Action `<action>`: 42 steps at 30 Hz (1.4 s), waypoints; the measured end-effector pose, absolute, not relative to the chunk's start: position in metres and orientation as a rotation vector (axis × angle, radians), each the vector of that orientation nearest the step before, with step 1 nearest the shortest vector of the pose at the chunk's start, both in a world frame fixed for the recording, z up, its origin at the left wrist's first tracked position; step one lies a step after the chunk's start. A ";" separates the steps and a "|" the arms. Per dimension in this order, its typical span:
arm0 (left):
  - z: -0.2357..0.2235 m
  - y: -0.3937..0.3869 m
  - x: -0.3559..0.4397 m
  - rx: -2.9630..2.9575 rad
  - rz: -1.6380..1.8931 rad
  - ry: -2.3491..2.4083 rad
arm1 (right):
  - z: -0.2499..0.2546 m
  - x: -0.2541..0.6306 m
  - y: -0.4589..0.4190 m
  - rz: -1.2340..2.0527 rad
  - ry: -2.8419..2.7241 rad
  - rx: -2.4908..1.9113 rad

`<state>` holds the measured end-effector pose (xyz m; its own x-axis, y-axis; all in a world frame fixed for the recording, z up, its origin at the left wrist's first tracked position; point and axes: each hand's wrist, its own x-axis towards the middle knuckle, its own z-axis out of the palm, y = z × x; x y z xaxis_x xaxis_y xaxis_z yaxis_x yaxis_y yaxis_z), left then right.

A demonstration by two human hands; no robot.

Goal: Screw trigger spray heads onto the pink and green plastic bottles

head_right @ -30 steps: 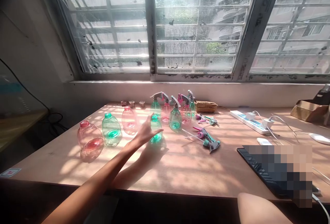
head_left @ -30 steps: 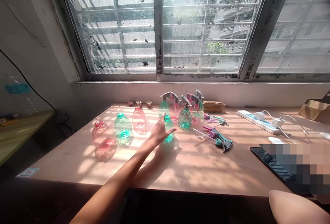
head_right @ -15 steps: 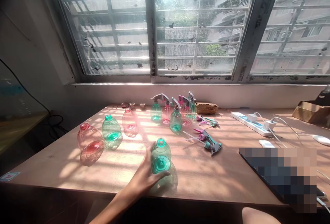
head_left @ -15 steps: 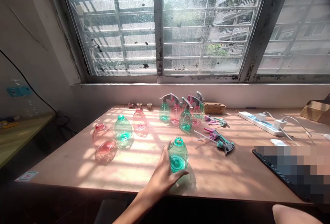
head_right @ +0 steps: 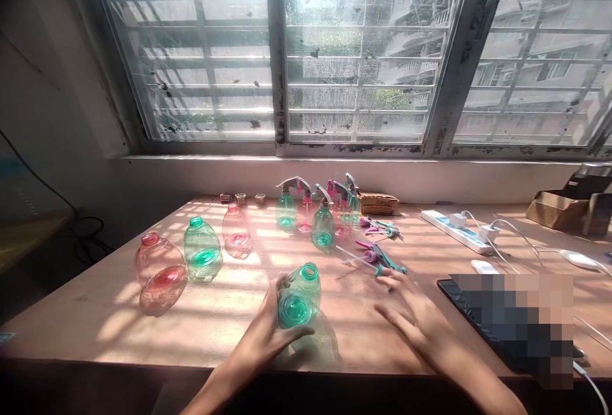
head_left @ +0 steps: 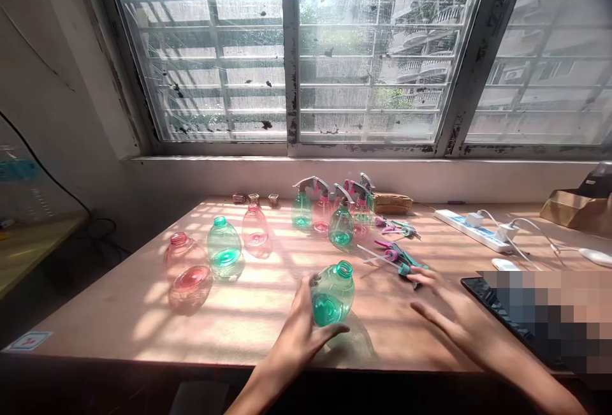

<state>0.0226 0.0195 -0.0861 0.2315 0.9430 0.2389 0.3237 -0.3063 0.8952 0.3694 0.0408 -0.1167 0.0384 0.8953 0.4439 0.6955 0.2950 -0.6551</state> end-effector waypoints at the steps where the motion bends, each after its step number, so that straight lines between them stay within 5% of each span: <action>1: -0.083 0.018 0.022 1.783 1.084 1.197 | -0.122 0.375 0.048 0.266 -1.731 -1.489; 14: -0.089 0.012 0.024 1.292 1.257 1.141 | -0.168 0.377 0.067 0.192 -1.721 -1.622; 42: -0.087 0.010 0.021 1.344 1.250 1.103 | -0.144 0.344 0.041 0.422 -1.540 -1.326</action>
<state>0.0211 0.0102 -0.0873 0.0664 0.9891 0.1313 0.0068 -0.1321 0.9912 0.3439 0.0408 -0.1441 0.1222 0.8811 0.4570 0.5252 0.3333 -0.7830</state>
